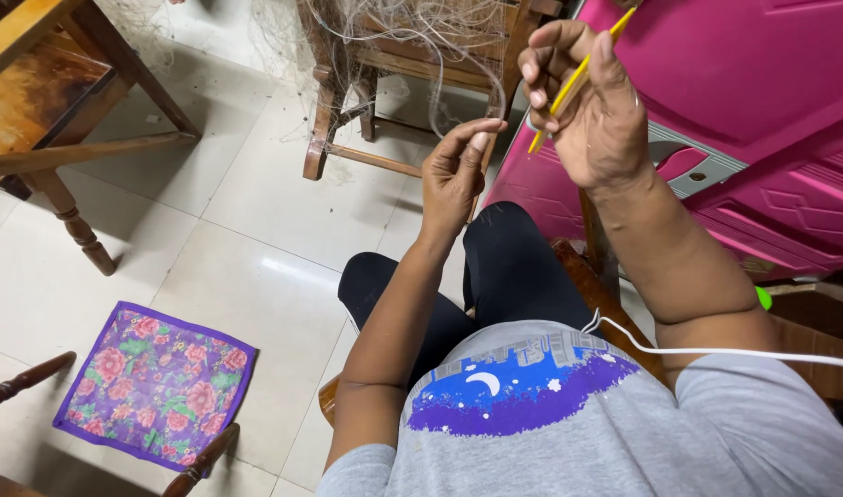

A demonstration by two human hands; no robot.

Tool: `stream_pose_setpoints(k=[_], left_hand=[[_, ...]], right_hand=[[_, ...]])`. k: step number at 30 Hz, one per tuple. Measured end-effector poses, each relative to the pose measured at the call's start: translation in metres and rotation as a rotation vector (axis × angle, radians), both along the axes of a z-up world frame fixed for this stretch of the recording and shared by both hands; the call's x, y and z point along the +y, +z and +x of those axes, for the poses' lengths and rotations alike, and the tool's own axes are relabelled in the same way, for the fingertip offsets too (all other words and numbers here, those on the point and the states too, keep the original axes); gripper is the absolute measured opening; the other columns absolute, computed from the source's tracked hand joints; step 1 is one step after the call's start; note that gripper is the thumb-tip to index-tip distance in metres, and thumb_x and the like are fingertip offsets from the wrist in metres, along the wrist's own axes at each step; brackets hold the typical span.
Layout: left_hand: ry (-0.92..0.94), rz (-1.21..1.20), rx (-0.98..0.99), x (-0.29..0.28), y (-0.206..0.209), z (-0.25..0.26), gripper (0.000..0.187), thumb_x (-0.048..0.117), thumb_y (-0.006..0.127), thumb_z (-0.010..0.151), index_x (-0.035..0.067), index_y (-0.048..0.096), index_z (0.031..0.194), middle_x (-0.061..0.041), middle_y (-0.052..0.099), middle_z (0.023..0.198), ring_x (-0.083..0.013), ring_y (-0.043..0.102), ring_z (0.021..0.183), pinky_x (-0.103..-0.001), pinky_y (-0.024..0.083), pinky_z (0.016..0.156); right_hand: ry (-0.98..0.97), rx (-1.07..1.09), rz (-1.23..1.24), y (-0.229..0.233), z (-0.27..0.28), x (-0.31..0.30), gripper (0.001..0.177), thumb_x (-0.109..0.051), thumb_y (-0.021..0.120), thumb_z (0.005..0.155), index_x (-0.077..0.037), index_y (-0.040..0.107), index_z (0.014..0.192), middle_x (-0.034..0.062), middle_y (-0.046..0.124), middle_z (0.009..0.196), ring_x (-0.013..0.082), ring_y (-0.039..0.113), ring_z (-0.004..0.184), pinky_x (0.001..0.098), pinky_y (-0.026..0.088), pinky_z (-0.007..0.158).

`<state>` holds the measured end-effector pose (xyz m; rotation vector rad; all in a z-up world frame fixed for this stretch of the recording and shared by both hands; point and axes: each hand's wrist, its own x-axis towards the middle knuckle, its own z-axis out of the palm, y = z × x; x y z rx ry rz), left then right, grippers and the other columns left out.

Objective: Repairing a fishing net using a shuttle and scissors

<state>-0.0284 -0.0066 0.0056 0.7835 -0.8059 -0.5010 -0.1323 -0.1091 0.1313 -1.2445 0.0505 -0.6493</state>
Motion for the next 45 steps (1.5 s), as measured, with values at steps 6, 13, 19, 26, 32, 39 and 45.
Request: stream_pose_setpoints(k=[6, 13, 19, 26, 32, 39, 45], left_hand=[[-0.153, -0.029, 0.010, 0.007, -0.004, 0.003, 0.083, 0.076, 0.035, 0.103, 0.005, 0.066, 0.133, -0.008, 0.069, 0.132, -0.0017, 0.021, 0.052, -0.019, 0.019, 0.049], [-0.077, -0.057, -0.064, 0.015, 0.007, -0.001, 0.055, -0.005, 0.046, 0.079, 0.013, 0.074, 0.123, -0.008, 0.062, 0.131, -0.0010, 0.039, 0.066, -0.015, 0.030, 0.056], [-0.118, -0.218, -0.111, 0.015, 0.012, -0.011, 0.039, 0.023, 0.088, 0.087, 0.017, 0.075, 0.124, -0.004, 0.052, 0.131, -0.0042, 0.044, 0.093, -0.019, 0.031, 0.065], [-0.005, -0.159, 0.069, 0.001, -0.005, -0.003, 0.005, 0.013, 0.077, 0.095, 0.014, 0.079, 0.099, -0.006, 0.061, 0.115, -0.0114, 0.054, 0.099, -0.027, 0.039, 0.081], [-0.119, -0.162, 0.409, -0.011, -0.023, 0.015, 0.003, 0.009, 0.074, 0.097, 0.008, 0.077, 0.094, -0.005, 0.061, 0.116, -0.0029, 0.031, 0.054, -0.019, 0.021, 0.045], [-0.118, -0.068, 0.451, -0.009, -0.023, 0.022, 0.006, 0.014, 0.077, 0.094, 0.014, 0.076, 0.088, -0.001, 0.063, 0.115, -0.0016, 0.034, 0.058, -0.016, 0.020, 0.045], [-0.114, -0.109, 0.384, -0.008, -0.024, 0.022, 0.003, 0.011, 0.074, 0.097, 0.012, 0.075, 0.094, -0.003, 0.061, 0.118, -0.0027, 0.035, 0.061, -0.017, 0.020, 0.047]], right_hand=[[-0.013, -0.022, -0.060, 0.002, 0.005, 0.008, 0.056, -0.060, 0.059, 0.097, -0.010, 0.057, 0.123, 0.0041, 0.059, 0.104, 0.0071, 0.052, 0.079, 0.0174, 0.037, 0.058], [-0.073, -0.033, -0.185, -0.003, 0.014, 0.013, 0.055, -0.061, 0.058, 0.099, -0.011, 0.055, 0.122, 0.0018, 0.056, 0.102, 0.0047, 0.049, 0.077, 0.0160, 0.033, 0.056], [-0.177, -0.025, -0.265, -0.006, 0.018, 0.012, 0.049, -0.057, 0.054, 0.101, -0.012, 0.055, 0.120, 0.0012, 0.055, 0.101, 0.0051, 0.049, 0.077, 0.0156, 0.033, 0.057], [-0.113, -0.014, -0.138, -0.006, 0.004, -0.007, 0.031, -0.033, 0.061, 0.092, -0.013, 0.057, 0.116, 0.0007, 0.056, 0.102, 0.0043, 0.050, 0.076, 0.0158, 0.034, 0.056], [-0.078, 0.123, 0.109, 0.019, -0.036, -0.019, 0.013, -0.016, 0.054, 0.072, -0.016, 0.060, 0.084, 0.0058, 0.061, 0.108, 0.0134, 0.054, 0.094, 0.0192, 0.041, 0.065], [-0.100, 0.038, -0.054, 0.019, -0.060, -0.027, 0.024, -0.035, 0.055, 0.108, -0.020, 0.051, 0.089, 0.0090, 0.063, 0.116, 0.0145, 0.061, 0.101, 0.0211, 0.046, 0.073], [-0.146, -0.066, -0.165, 0.010, -0.056, -0.016, 0.028, -0.037, 0.052, 0.111, -0.019, 0.050, 0.089, 0.0102, 0.063, 0.116, 0.0213, 0.066, 0.116, 0.0272, 0.057, 0.111]])
